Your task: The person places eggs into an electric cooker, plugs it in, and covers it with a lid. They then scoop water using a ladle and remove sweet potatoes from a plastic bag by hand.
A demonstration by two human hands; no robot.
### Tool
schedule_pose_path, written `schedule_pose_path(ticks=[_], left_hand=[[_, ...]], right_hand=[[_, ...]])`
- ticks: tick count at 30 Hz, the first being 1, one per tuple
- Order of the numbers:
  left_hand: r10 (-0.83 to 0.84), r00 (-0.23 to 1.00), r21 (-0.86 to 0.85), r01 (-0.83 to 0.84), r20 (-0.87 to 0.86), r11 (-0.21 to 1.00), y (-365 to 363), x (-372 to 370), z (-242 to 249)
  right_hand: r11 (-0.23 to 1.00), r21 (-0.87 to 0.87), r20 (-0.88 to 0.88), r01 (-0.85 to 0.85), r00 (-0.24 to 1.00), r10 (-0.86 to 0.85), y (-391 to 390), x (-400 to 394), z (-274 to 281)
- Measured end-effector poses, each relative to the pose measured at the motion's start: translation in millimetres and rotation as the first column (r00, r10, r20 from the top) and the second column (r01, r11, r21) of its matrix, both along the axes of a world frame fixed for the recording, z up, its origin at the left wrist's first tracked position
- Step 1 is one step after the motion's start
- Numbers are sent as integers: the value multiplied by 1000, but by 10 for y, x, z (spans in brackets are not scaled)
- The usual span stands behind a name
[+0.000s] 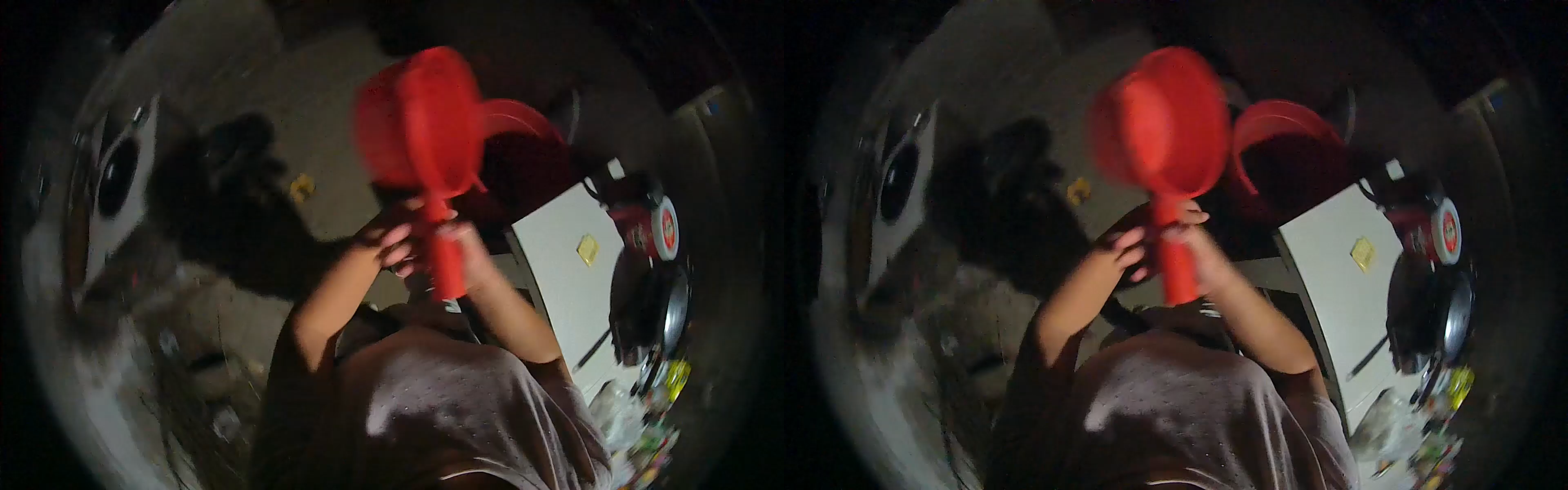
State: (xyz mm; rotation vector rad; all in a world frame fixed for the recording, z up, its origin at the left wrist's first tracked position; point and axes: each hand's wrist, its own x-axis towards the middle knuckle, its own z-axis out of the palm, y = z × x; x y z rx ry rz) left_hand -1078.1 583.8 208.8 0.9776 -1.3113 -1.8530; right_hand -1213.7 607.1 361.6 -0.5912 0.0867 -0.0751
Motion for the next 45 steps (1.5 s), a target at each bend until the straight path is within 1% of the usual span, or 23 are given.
schedule_pose_path(ticks=[3, 4, 5, 6, 7, 10, 11, 12, 15, 16, 17, 19, 21, 23, 25, 28, 31, 33, 36, 37, 39, 43, 45], left_hand=[[130, 805, 118, -240, 579, 964, -604, -76, 252], [195, 656, -85, -196, 729, 977, -718, -132, 66], [245, 532, -260, -48, 810, 964, -781, -59, -591], [232, 531, -272, -4, 815, 962, -928, 17, -483], [377, 481, -444, 28, 792, 896, -1007, 49, -265], [632, 417, -736, 151, 653, 660, -1338, 205, 328], [348, 550, -466, 86, 760, 881, -1552, 261, 419], [39, 668, -120, 76, 743, 990, -1750, 311, 473], [147, 616, -214, 36, 774, 976, -2327, 470, 253], [19, 583, -14, -14, 812, 1000, -2601, 527, 107], [8, 581, -16, 8, 814, 1000, -2840, 565, -51], [229, 397, -350, 268, 889, 898, -3393, 536, 5], [237, 288, -326, 317, 928, 891, -3960, 395, 256], [360, 295, -453, 376, 885, 808, -4609, 291, 282], [327, 212, -389, 449, 921, 805, -5323, 141, 346], [416, 282, -502, 533, 864, 681, -6174, -28, 369], [455, 335, -564, 538, 825, 627, -6925, -235, 268], [545, 438, -693, 551, 715, 465, -7325, -319, 61], [291, 335, -439, 763, 896, 474, -7691, -446, 259], [273, 342, -435, 776, 899, 457, -7900, -451, 55], [231, 576, -617, 765, 784, 186, -8206, -446, -282], [118, 641, -651, 750, 759, 112, -8207, -407, -105], [210, 899, -915, 401, 384, -43, -8193, -408, -145]], right_hand=[[992, 123, -29, -16, 999, 20, -351, 281, -141], [980, 201, -45, -15, 999, 24, -605, 348, -203], [975, 214, -36, 61, 998, -55, -833, 332, -188], [971, 190, -52, 145, 989, -138, -1180, 392, -302], [957, 181, -74, 228, 973, -218, -1499, 415, -504], [839, -255, -334, 480, 771, -543, -2438, 217, -962], [776, -417, -374, 473, 688, -621, -2703, 83, -1155], [759, -412, -368, 504, 670, -645, -2900, -46, -1314], [783, -329, -440, 529, 648, -622, -3220, -396, -1540], [742, -372, -493, 558, 558, -667, -3270, -467, -1560], [701, -416, -541, 579, 462, -703, -3317, -526, -1587], [694, -398, -528, 600, 469, -708, -3445, -622, -1781], [530, -181, -518, 828, 377, -767, -3513, -582, -1848], [519, -203, -598, 830, 315, -737, -3646, -530, -1462], [506, -230, -675, 831, 238, -699, -3907, -489, -1482], [494, -119, -698, 861, 281, -659, -4303, -361, -1743], [362, -110, -699, 926, 187, -691, -4886, -158, -1676], [200, 62, -682, 978, 188, -706, -5256, 24, -1701], [-22, 257, -618, 966, 147, -772, -5771, 273, -1501], [-50, 257, -625, 965, 126, -770, -5899, 338, -1544], [-45, 105, -685, 993, 40, -727, -6069, 431, -1630], [-95, 143, -709, 985, 34, -705, -6319, 526, -1698], [-68, 159, -707, 985, 65, -705, -6396, 578, -1727]])
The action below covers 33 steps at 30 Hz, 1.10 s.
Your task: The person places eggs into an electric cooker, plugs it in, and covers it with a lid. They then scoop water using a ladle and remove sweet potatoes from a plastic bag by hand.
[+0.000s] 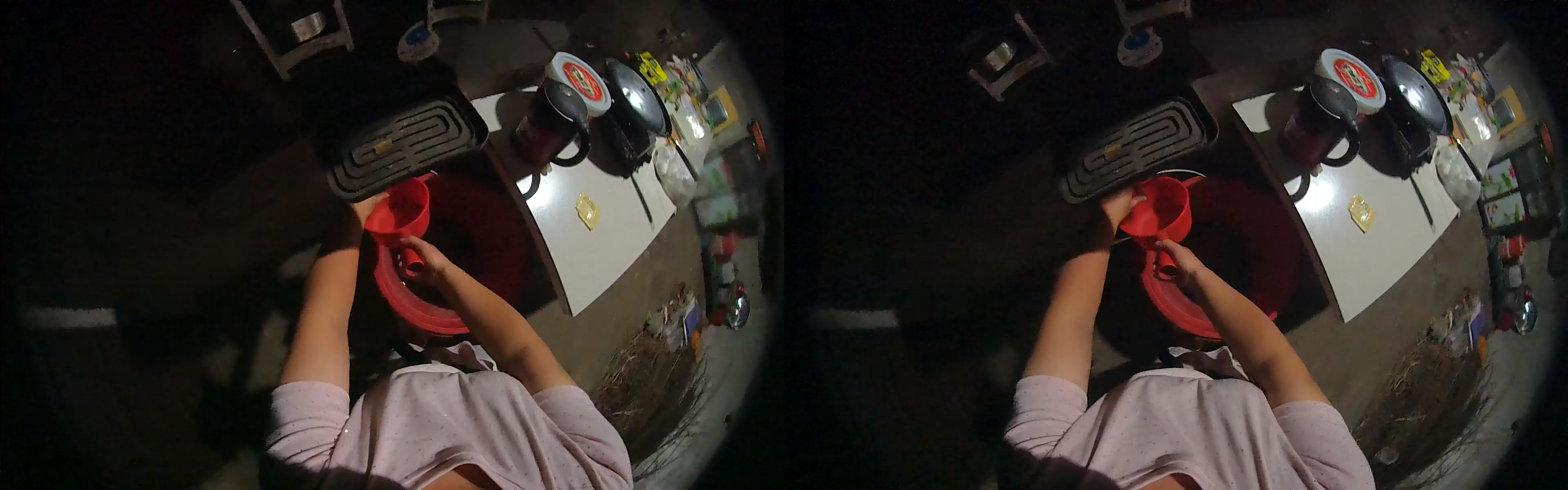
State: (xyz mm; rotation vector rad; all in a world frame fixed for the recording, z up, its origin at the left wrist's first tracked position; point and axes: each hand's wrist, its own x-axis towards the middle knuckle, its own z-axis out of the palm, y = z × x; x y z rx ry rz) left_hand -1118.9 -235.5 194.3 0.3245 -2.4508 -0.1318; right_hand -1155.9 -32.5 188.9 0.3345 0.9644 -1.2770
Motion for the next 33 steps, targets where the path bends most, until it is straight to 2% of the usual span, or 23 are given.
schedule_pose_path(ticks=[3, 7, 9, 13, 22, 28, 33], left_hand=[[-24, 992, -34, 20, -121, 999, 46, -42, -66], [68, 991, 83, -78, 114, 993, 70, -116, -124], [106, 976, 110, -129, 189, 986, 61, -159, -151], [154, 947, 132, -197, 282, 971, 89, -211, -168], [190, 919, 140, -251, 346, 958, 74, -269, -186], [190, 913, 146, -257, 362, 955, 97, -297, -174], [181, 908, 146, -252, 377, 957, 137, -353, -167]], right_hand=[[1000, -11, -52, 15, 999, -16, -36, 100, 63], [998, -18, 6, 62, 998, -62, -37, 133, 58], [999, 28, -55, 42, 998, -41, -34, 142, 116], [1000, 4, -137, -7, 991, 8, 12, 128, 243], [998, 18, -102, 67, 993, -65, 14, 157, 123], [999, -20, -111, 39, 993, -41, 52, 107, 105], [1000, 22, -154, 15, 988, -11, 66, 111, 276]])
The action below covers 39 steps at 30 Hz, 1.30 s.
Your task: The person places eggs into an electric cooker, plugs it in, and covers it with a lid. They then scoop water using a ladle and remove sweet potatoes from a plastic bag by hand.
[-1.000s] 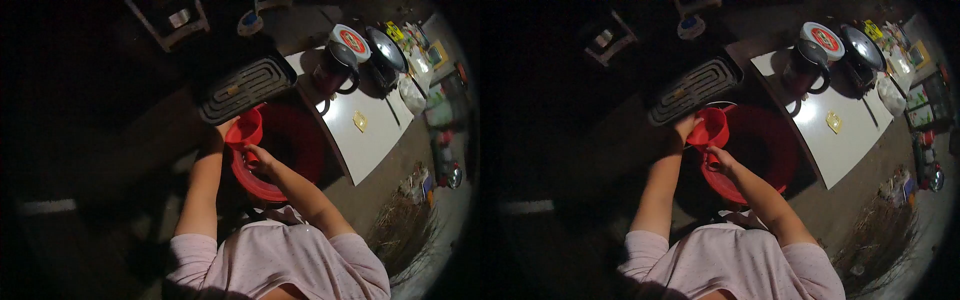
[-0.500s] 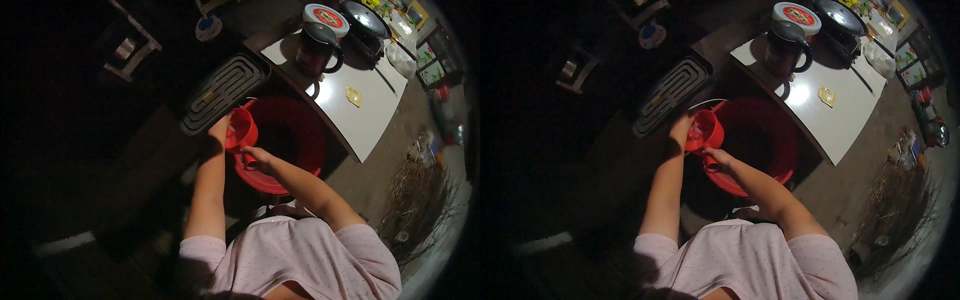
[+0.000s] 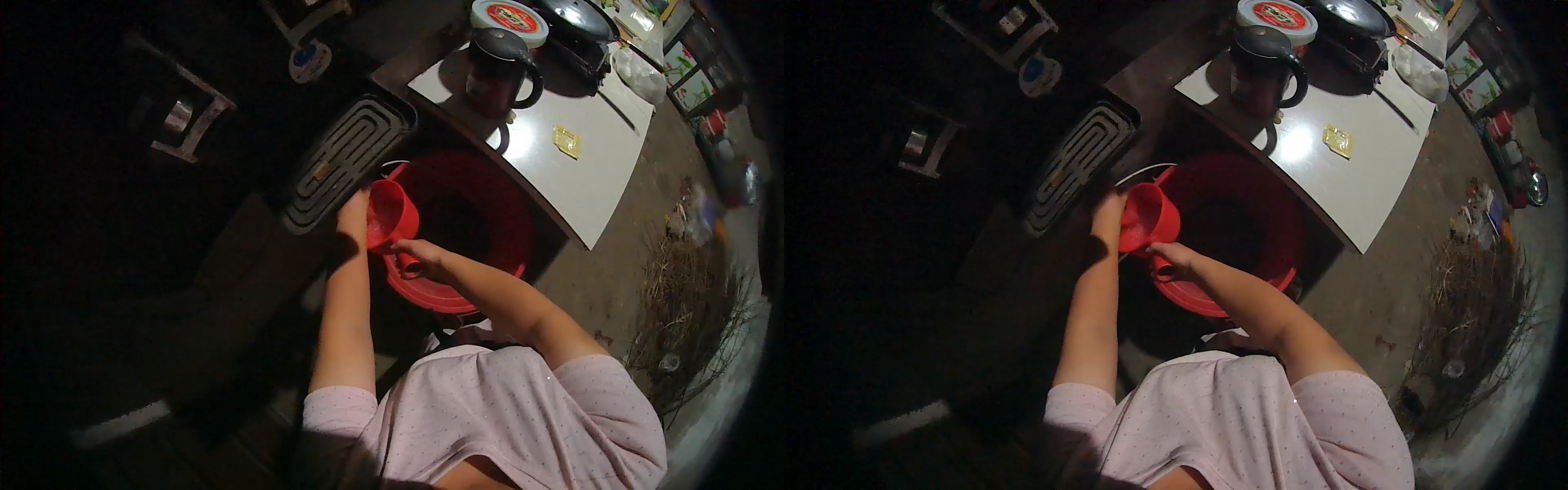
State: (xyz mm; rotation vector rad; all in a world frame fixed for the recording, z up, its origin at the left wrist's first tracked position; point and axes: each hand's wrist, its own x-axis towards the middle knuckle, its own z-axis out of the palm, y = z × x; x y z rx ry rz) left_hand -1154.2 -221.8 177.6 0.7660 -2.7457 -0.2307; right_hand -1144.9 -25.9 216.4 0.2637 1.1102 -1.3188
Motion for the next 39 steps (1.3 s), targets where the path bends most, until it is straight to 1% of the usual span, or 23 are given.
schedule_pose_path(ticks=[7, 13, 15, 17, 19, 21, 22, 23, 24, 25, 26, 28, 29, 30, 31, 33, 34, 36, 37, 39], left_hand=[[12, 1000, -3, -12, 0, 1000, -6, -38, -21], [32, 999, -12, -32, 1, 999, 4, -135, -21], [38, 999, -17, -38, 8, 999, 7, -149, 0], [56, 997, 9, -56, 53, 998, 9, -162, 19], [79, 980, 108, -100, 184, 989, -23, -171, -61], [73, 983, 162, -101, 168, 982, -35, -174, -120], [71, 984, 179, -100, 162, 979, -19, -174, -98], [75, 997, 76, -75, 2, 994, 29, -140, -88], [61, 986, -30, -67, -157, 997, 47, -124, -93], [59, 986, -32, -65, -159, 997, 28, -133, -85], [76, 996, 49, -74, -37, 996, 8, -141, -75], [79, 993, 128, -90, 85, 988, 86, -137, 117], [131, 957, 270, -201, 258, 942, 140, -133, 254], [150, 891, 381, -329, 429, 864, 168, -123, 336], [150, 891, 380, -329, 429, 865, 170, -95, 326], [78, 920, 302, -205, 385, 931, 144, -2, 279], [81, 918, 296, -207, 387, 933, 119, 54, 237], [60, 982, 415, -131, 180, 901, 80, 161, 235], [63, 982, 408, -133, 180, 903, 76, 196, 274], [72, 982, 459, -147, 177, 876, 107, 248, 368]], right_hand=[[999, 41, -18, -19, 1000, 19, -25, 26, -58], [999, 54, 2, 4, 1000, -4, -28, 68, -150], [997, 83, -3, 4, 1000, -3, -36, 82, -197], [996, 89, -1, 13, 1000, -13, -38, 95, -191], [995, 94, 0, 23, 1000, -23, -39, 101, -226], [1000, 20, 66, -10, 998, 9, -42, 104, -429], [1000, 18, 64, -7, 998, 6, -55, 120, -539], [999, 34, 64, 19, 998, -21, -70, 150, -646], [998, 49, 64, 44, 997, -47, -86, 160, -606], [998, 47, 63, 46, 997, -49, -85, 153, -567], [998, 53, 57, 32, 998, -35, -63, 148, -528], [998, 59, 50, 21, 998, -24, -18, 152, -378], [997, 75, 54, 36, 998, -40, -7, 153, -333], [995, 91, 58, 49, 997, -54, -9, 150, -314], [995, 89, 58, 49, 997, -54, -5, 153, -374], [994, -3, 215, 112, 970, -109, 0, 171, -530], [994, -9, 219, 111, 970, -107, 19, 181, -571], [986, -31, 259, 164, 954, -151, 67, 191, -647], [986, -37, 260, 163, 954, -148, 81, 196, -711], [971, -115, 323, 208, 932, -162, 137, 199, -824]])
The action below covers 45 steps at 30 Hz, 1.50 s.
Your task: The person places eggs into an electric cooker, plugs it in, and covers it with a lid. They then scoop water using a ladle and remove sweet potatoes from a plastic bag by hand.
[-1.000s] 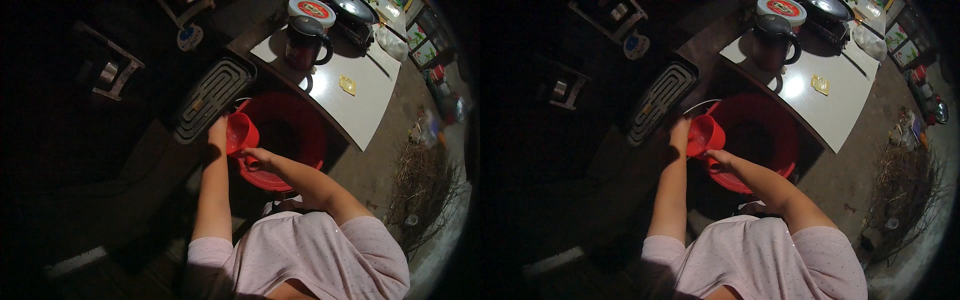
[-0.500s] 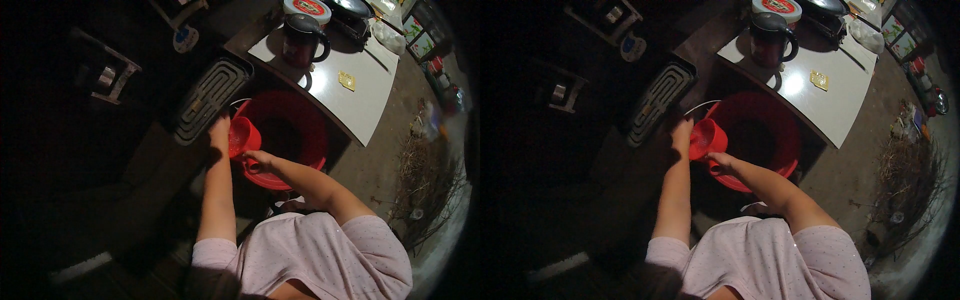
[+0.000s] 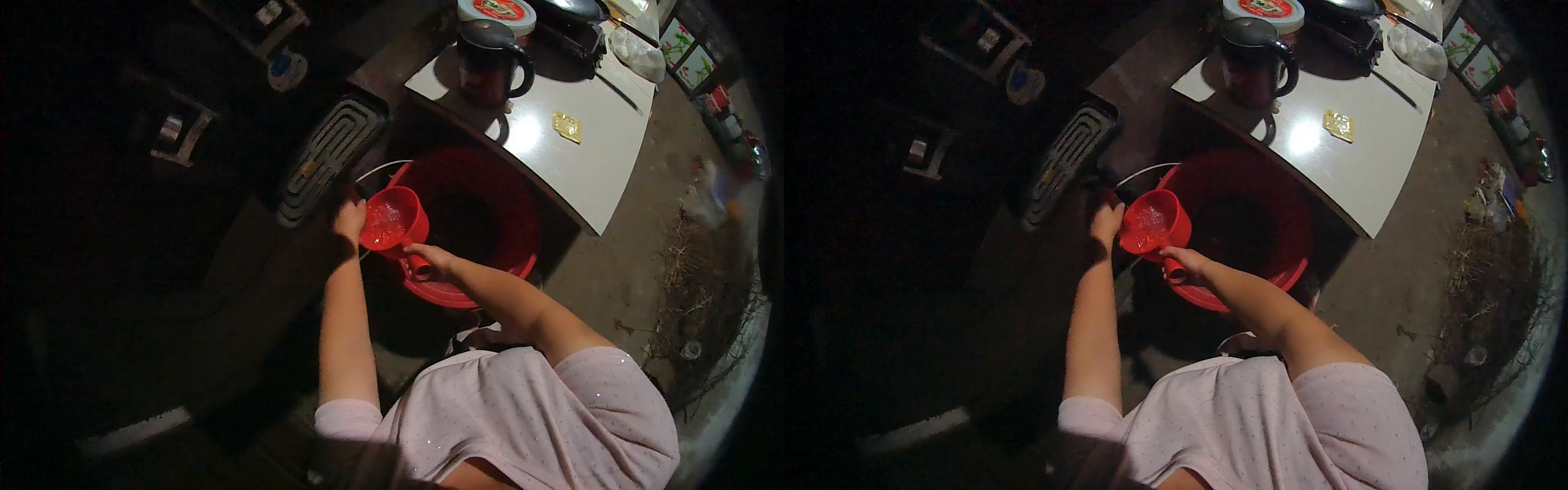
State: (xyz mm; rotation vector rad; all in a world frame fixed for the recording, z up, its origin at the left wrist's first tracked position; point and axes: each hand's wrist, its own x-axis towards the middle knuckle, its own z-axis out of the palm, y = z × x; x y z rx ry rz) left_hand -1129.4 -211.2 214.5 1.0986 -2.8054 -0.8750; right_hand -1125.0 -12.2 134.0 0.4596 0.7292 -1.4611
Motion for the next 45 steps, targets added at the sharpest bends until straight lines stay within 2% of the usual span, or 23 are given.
schedule_pose_path(ticks=[1, 3, 4, 5, 6, 7, 8, 9, 11, 15, 18, 20, 21, 23, 24, 26, 28, 33, 34, 37, 38, 41, 45], left_hand=[[-4, 1000, -7, 4, -4, 1000, 21, 29, 26], [68, 997, -97, -64, 38, 993, 137, 90, 55], [65, 986, -222, -98, -152, 970, 228, 136, -37], [-1, 957, -284, -86, -291, 955, 356, 192, 6], [-159, 861, -291, 13, -484, 957, 346, 296, -143], [-118, 814, -184, 13, -569, 983, 626, 460, -6], [-147, 816, -113, 101, -559, 988, 772, 611, 59], [53, 844, 0, -63, -534, 998, 1156, 771, 153], [202, 796, 140, -148, -570, 979, 1633, 1082, 30], [113, 810, 113, -59, -576, 992, 2785, 941, 145], [11, 773, 103, 71, -635, 992, 3807, 263, 441], [-337, 654, -59, 409, -677, 911, 4408, -219, 653], [-355, 644, -58, 435, -678, 899, 4769, -459, 735], [-257, 640, 202, 553, -724, 808, 5611, -931, 907], [-252, 629, 217, 571, -735, 792, 5980, -1106, 915], [-281, 659, 379, 673, -698, 636, 6633, -1436, 923], [-355, 563, 315, 768, -746, 557, 7167, -1749, 853], [-517, 603, 359, 789, -607, 499, 7821, -2503, 748], [-499, 610, 363, 782, -616, 507, 7872, -2691, 673], [-724, 596, 322, 801, -348, 505, 8099, -3394, 531], [-712, 602, 323, 797, -361, 510, 8243, -3655, 404], [-864, 434, 204, 898, -256, 390, 8775, -4593, 153], [-985, 38, 144, 989, -167, 13, 9879, -5850, 565]], right_hand=[[1000, -7, -4, 4, 1000, -4, 75, -19, 101], [998, 23, -188, -64, 980, 67, 327, -74, 279], [992, -119, -95, -51, 995, 40, 364, -86, -64], [987, -60, -284, -147, 951, 124, 635, -163, 396], [989, -49, -264, -139, 957, 121, 787, -190, 530], [982, -147, -271, -121, 960, 77, 922, -198, 412], [984, -138, -266, -115, 961, 75, 1176, -250, 692], [989, -127, -168, -82, 984, 60, 1323, -291, 490], [986, -158, -211, -57, 977, 23, 1935, -404, 774], [980, -189, -321, -62, 947, -2, 3257, -579, 980], [964, -266, -406, -17, 909, -96, 4381, -717, 1245], [960, -277, -406, 31, 902, -146, 5046, -797, 1283], [967, -251, -405, 50, 902, -152, 5384, -841, 1332], [973, -215, -442, 85, 880, -174, 6066, -910, 1436], [976, -192, -453, 102, 873, -180, 6388, -944, 1477], [952, -165, -439, 258, 845, -305, 6952, -997, 1538], [895, -133, -384, 426, 810, -443, 7433, -1072, 1623], [711, -72, -319, 699, 659, -681, 8425, -1461, 1212], [724, -65, -330, 687, 670, -665, 8601, -1581, 1141], [573, -86, -265, 815, 535, -802, 9172, -2094, 953], [543, -77, -252, 836, 510, -822, 9371, -2272, 925], [473, -87, -242, 877, 442, -864, 9980, -2918, 829], [375, 13, -289, 927, 363, -886, 10656, -3861, 1205]])
